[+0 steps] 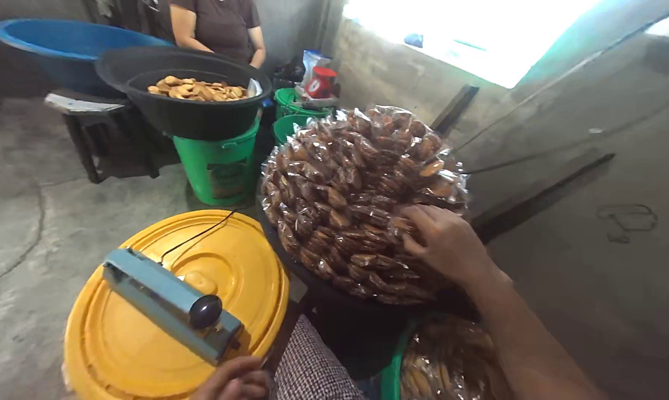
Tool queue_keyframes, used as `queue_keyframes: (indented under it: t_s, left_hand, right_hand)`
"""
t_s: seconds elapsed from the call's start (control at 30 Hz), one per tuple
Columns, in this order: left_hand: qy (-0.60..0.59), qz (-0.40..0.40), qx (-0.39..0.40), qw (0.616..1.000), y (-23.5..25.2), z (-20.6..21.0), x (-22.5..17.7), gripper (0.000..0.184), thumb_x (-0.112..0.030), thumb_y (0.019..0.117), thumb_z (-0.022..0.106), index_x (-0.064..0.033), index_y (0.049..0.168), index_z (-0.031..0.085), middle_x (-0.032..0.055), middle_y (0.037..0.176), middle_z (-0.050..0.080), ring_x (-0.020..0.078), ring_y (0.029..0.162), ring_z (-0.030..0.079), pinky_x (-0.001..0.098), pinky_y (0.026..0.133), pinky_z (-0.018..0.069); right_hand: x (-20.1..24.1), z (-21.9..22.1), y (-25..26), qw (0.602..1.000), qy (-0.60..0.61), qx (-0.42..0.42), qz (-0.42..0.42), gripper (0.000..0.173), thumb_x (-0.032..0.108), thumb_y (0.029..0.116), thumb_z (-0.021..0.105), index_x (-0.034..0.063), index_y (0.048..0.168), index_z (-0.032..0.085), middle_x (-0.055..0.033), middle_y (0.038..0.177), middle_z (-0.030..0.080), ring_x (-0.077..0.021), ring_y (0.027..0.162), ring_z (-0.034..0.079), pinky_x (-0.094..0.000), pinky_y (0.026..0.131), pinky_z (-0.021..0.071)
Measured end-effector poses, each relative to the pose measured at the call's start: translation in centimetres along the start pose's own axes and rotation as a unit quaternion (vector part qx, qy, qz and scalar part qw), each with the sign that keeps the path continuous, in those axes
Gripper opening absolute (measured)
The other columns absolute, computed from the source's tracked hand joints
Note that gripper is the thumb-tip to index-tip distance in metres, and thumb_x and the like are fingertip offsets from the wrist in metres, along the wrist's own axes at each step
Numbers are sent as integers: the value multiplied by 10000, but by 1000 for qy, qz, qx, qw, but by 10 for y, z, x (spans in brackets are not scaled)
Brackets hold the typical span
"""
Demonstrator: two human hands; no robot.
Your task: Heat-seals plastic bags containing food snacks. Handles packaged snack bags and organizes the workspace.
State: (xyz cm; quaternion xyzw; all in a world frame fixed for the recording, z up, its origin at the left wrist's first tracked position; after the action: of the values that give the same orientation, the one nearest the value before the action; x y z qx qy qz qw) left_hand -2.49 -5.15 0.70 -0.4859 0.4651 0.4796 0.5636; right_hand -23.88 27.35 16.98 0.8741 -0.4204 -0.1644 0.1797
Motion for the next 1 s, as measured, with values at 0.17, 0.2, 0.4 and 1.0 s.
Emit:
queue_keyframes:
  t_s: [0.17, 0.2, 0.4, 1.0]
  left_hand:
    - [-248, -107, 187, 945, 66, 94, 9, 817, -629, 1042, 139, -8, 1500, 409, 99, 1218, 715, 210, 1060, 712, 385, 917, 572]
    - [-272, -126, 196, 934, 77, 104, 12, 819, -612, 1038, 69, -21, 1531, 351, 109, 1253, 696, 225, 1088, 702, 399, 930, 567]
    - [-538, -146, 64, 828, 62, 93, 15, 589, -435, 1092, 123, -184, 1059, 655, 28, 964, 739, 164, 919, 710, 370, 827, 593]
    - [0, -94, -425, 900, 35, -93, 65, 694, -177, 969, 670, -47, 1548, 312, 309, 1473, 417, 397, 1230, 560, 516, 983, 502]
  right_hand:
    - [81, 42, -21, 983, 107, -152, -7, 255, 94, 892, 638, -51, 1089, 709, -228, 1048, 732, -359, 946, 735, -449, 842, 608]
    - [95, 56, -28, 977, 140, -163, -12, 242, 97, 895, 646, -47, 1080, 707, -219, 1044, 732, -340, 959, 732, -430, 866, 605]
    - [168, 95, -80, 937, 289, -119, -154, 262, 344, 1056, 504, 165, 1215, 608, -45, 1315, 632, -186, 1402, 487, -418, 1235, 301]
    - [299, 204, 87, 769, 550, 316, 79, 395, 143, 1092, 440, -90, 1408, 482, -262, 1246, 625, -298, 1055, 657, -433, 912, 538]
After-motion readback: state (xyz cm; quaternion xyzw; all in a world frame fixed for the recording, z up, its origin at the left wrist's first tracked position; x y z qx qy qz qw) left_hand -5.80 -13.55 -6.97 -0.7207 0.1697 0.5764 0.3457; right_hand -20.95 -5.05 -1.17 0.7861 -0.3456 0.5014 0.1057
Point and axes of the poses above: each hand's wrist, its own y-axis towards the middle knuckle, its own z-axis out of the palm, x = y × z, the point moved 3 cm from there along y, towards the middle knuckle
